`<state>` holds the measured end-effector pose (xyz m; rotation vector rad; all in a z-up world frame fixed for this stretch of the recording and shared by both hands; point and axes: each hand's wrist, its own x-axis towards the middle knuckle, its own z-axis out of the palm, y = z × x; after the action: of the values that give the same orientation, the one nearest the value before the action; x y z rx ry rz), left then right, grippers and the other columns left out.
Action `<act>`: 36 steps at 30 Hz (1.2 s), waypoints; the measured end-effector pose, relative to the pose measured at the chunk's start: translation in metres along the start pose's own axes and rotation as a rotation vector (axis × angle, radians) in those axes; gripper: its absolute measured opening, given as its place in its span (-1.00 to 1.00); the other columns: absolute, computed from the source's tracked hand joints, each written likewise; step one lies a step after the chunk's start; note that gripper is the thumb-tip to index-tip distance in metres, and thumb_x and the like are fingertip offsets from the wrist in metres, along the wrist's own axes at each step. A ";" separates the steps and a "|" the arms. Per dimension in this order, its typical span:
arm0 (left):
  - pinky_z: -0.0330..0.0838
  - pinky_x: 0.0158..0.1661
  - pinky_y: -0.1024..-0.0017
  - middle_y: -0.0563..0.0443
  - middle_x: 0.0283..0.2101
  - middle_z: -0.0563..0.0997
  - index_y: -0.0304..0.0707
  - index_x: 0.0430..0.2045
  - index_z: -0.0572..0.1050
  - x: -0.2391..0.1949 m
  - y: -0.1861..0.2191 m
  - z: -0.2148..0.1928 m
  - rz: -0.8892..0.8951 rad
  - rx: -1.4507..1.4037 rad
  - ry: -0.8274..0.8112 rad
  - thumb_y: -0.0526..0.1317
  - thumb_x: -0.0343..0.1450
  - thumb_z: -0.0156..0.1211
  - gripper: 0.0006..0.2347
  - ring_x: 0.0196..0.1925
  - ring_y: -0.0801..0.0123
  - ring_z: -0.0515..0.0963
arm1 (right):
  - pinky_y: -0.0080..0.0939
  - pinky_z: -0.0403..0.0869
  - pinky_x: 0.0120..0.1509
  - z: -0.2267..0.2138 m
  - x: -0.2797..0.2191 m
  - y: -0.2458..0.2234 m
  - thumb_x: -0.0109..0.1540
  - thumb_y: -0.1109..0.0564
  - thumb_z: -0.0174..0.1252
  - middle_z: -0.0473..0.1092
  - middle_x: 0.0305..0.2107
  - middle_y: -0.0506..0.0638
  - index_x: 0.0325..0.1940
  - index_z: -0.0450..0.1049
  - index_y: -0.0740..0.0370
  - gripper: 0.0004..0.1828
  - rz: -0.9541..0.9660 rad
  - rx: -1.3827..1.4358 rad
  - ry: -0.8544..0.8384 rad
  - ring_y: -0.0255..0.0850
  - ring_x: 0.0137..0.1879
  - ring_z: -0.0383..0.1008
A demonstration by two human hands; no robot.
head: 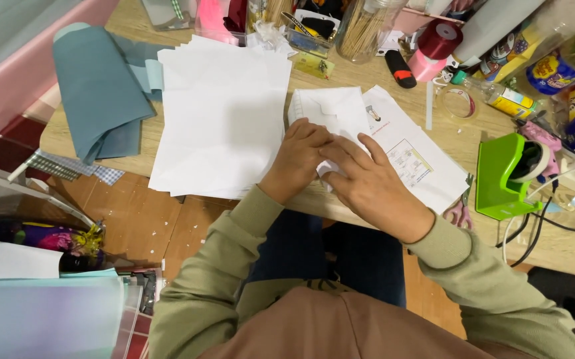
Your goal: The person folds white paper sheets in half and then folds the edges inward to create a smaller rectangular packet. The person repeats this folding process on multiple sheets, stacking the finished packets on the table.
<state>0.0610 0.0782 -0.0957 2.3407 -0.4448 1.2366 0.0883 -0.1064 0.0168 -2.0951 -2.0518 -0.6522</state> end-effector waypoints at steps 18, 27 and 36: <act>0.14 0.20 0.14 0.14 -0.17 0.46 -0.08 -0.17 0.58 -0.003 -0.004 0.003 0.013 0.024 -0.035 -0.13 0.54 0.06 -0.84 -0.05 0.32 0.37 | 0.25 0.07 0.52 -0.015 -0.019 0.007 0.30 0.07 0.20 0.45 0.01 -0.06 -0.33 0.47 0.00 -0.88 -0.029 -0.002 0.082 -0.02 0.37 0.31; 0.12 0.27 0.14 0.24 -0.12 0.51 0.24 -0.01 0.57 -0.025 -0.020 0.030 -0.059 0.059 -0.064 -0.04 0.49 0.12 -0.78 0.03 0.41 0.38 | 0.29 0.12 0.50 -0.021 -0.037 0.012 0.18 0.02 0.30 0.47 -0.02 -0.06 -0.22 0.57 -0.02 -0.89 0.241 0.337 0.080 0.02 0.32 0.36; 0.11 0.28 0.15 0.16 -0.14 0.54 0.15 -0.06 0.61 -0.013 -0.007 0.012 -0.087 0.007 -0.065 0.00 0.47 0.16 -0.78 0.02 0.36 0.42 | 0.38 0.05 0.49 0.045 -0.051 0.013 0.19 -0.07 0.39 0.39 0.12 0.04 0.01 0.52 0.07 -0.62 0.259 0.180 0.269 0.17 0.38 0.26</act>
<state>0.0652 0.0785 -0.1136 2.3854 -0.3568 1.1264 0.1113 -0.1364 -0.0412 -1.9990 -1.6013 -0.6411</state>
